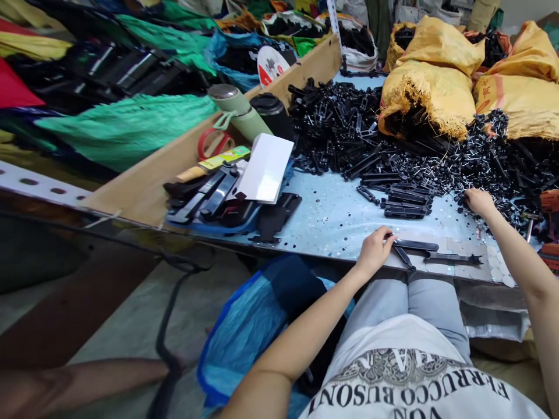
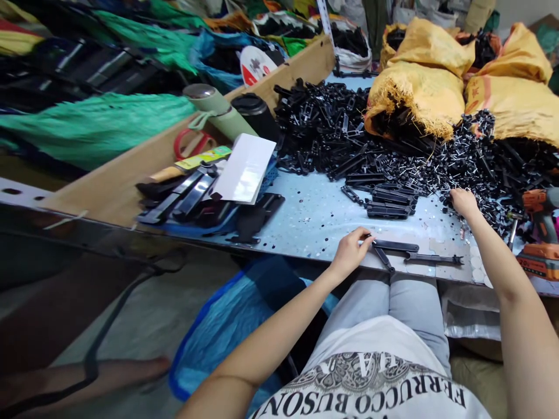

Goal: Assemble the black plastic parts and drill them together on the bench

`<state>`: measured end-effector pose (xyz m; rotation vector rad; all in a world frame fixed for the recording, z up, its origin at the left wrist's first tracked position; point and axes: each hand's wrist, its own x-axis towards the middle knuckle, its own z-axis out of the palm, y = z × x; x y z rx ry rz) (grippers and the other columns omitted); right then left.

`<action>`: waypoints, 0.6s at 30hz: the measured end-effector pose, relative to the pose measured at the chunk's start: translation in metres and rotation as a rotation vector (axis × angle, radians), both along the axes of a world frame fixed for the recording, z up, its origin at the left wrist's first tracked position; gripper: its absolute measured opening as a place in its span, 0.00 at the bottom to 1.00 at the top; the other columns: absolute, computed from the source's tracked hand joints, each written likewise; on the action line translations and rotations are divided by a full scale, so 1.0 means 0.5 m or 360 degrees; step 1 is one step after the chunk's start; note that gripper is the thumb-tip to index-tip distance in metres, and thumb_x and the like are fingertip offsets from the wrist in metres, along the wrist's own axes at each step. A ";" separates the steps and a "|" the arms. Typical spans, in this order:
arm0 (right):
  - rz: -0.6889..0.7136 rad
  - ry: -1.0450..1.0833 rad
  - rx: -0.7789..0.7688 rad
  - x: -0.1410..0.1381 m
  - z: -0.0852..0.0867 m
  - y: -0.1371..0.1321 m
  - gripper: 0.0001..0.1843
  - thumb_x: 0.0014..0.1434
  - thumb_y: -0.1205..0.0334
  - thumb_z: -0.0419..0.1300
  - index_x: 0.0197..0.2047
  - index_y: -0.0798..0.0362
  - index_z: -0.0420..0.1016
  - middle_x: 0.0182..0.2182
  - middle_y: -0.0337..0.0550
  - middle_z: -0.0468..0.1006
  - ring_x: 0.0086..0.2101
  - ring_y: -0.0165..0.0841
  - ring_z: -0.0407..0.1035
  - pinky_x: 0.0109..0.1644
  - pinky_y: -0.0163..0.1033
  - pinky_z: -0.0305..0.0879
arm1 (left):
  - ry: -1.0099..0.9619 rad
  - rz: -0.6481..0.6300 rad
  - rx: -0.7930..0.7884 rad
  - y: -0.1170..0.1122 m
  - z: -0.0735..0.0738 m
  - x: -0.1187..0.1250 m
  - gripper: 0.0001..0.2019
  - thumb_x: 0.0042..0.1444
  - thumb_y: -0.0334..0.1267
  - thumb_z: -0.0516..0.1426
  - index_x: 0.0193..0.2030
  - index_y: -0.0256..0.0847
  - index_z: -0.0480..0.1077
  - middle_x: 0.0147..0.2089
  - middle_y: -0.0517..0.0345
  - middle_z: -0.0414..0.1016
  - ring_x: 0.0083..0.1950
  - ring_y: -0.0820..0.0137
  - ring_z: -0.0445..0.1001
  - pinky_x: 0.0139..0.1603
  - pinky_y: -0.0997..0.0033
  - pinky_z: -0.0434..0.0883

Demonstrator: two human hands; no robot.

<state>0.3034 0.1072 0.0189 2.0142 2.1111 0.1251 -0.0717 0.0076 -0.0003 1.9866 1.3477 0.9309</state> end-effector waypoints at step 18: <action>0.0012 0.1274 0.1787 -0.007 0.313 -0.076 0.23 0.55 0.46 0.58 0.40 0.60 0.74 0.31 0.47 0.75 0.30 0.31 0.70 0.34 0.40 0.65 | 0.0378 -0.0247 0.0549 -0.023 -0.039 0.019 0.11 0.63 0.35 0.46 0.45 0.39 0.69 0.43 0.47 0.76 0.46 0.64 0.75 0.48 0.61 0.71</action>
